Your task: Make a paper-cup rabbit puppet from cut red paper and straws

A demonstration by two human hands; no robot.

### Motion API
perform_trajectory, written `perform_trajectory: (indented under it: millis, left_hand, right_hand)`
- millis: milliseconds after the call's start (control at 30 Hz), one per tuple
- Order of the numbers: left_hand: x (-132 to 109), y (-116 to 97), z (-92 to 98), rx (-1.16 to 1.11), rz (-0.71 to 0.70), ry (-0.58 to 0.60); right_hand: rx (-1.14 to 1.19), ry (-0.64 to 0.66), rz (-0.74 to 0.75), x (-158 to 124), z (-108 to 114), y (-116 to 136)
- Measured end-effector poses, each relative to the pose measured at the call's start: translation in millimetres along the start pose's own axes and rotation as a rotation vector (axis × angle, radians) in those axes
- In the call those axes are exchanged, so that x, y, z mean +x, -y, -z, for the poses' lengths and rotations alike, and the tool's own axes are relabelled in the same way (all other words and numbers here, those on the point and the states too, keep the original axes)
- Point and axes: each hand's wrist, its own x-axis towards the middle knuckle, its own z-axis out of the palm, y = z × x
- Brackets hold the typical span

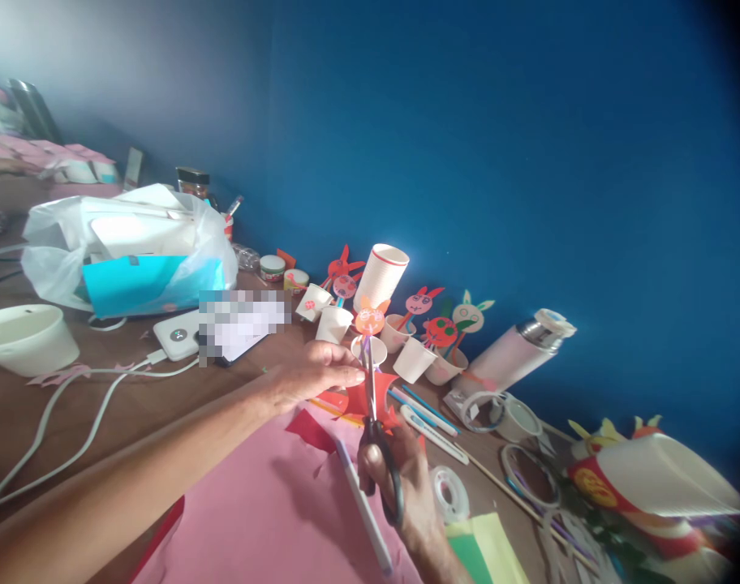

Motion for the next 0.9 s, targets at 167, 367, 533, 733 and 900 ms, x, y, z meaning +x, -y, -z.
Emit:
perform_trajectory:
  millis: [167, 367, 533, 733, 900]
  left_hand:
    - [2, 5, -2.1, -0.013, -0.027, -0.022]
    - [1, 2, -2.0, 0.009, -0.02, -0.027]
    - [2, 3, -2.0, 0.025, -0.049, -0.042]
    - [4, 7, 0.8, 0.079, -0.049, -0.03]
    - [3, 5, 2.3, 0.127, -0.048, -0.002]
  right_hand:
    - [0.002, -0.003, 0.04, 0, -2, 4]
    - [-0.017, 0.007, 0.035, 0, -2, 3]
    - [-0.01, -0.008, -0.008, -1, -1, 1]
    - [-0.038, 0.002, -0.016, -2, 0, 1]
    - [-0.057, 0.001, -0.006, -3, 0, -6]
